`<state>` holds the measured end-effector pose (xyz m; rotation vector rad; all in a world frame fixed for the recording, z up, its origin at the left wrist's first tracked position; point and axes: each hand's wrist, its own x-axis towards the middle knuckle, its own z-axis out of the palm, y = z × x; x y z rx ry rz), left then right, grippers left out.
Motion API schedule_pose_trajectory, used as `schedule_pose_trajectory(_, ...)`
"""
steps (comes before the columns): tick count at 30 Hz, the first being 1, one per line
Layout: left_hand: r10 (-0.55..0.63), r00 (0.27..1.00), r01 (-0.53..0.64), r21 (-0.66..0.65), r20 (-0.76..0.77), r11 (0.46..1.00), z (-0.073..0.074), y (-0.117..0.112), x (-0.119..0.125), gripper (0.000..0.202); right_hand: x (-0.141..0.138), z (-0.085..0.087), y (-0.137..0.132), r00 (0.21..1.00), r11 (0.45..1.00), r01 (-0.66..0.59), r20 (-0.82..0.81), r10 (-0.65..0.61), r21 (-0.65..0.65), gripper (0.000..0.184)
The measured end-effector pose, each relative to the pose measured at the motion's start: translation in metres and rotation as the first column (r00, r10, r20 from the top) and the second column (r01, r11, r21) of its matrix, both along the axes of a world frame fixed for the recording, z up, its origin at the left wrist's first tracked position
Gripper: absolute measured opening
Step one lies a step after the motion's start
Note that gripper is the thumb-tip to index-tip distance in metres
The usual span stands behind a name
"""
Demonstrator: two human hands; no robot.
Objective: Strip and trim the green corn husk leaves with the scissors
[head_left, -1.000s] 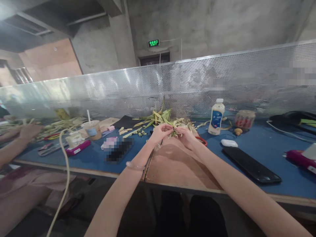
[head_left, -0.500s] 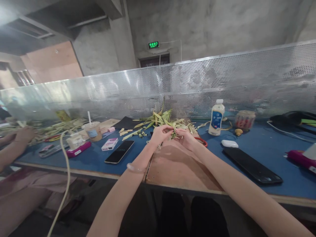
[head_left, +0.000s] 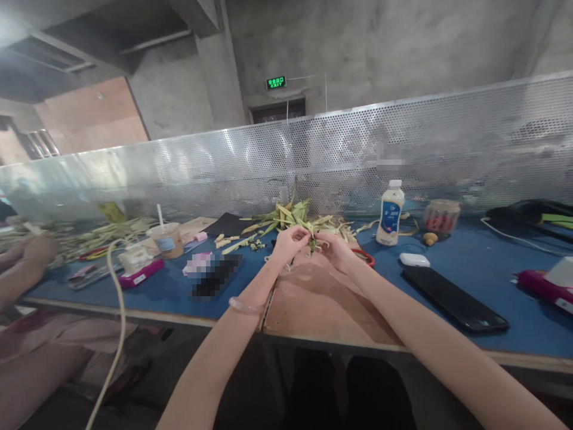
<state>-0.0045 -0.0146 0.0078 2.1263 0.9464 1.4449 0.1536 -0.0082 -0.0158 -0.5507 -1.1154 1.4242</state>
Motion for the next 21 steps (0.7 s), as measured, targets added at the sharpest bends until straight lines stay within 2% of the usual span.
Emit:
schedule_pose_trajectory(4, -0.041, 0.994, 0.068, -0.277, 0.101, 0.959, -0.0013, -0.0001, -0.0005, 0.012, -0.0010, -0.0023, -0.0012, 0.998, 0.999, 0.045, 0.050, -0.045, 0.015, 0.013)
schedule_pose_trajectory(7, -0.054, 0.992, 0.095, -0.389, 0.114, 0.916, -0.0028, -0.0005, -0.0005, 0.013, -0.0024, -0.0053, -0.0053, 0.991, 0.997, 0.082, 0.107, -0.082, 0.009, 0.012)
schedule_pose_trajectory(14, -0.059, 0.980, 0.151, -0.525, 0.188, 0.838, -0.0066, 0.0002, 0.0004, 0.015, -0.0052, -0.0076, -0.0087, 0.978, 0.990, 0.132, 0.157, -0.137, 0.044, 0.010)
schedule_pose_trajectory(21, -0.035, 0.967, 0.175, -0.562, 0.251, 0.808, -0.0065, 0.0010, 0.0013, 0.015, -0.0049, -0.0103, -0.0014, 0.974, 0.984, 0.155, 0.153, -0.167, 0.090, 0.009)
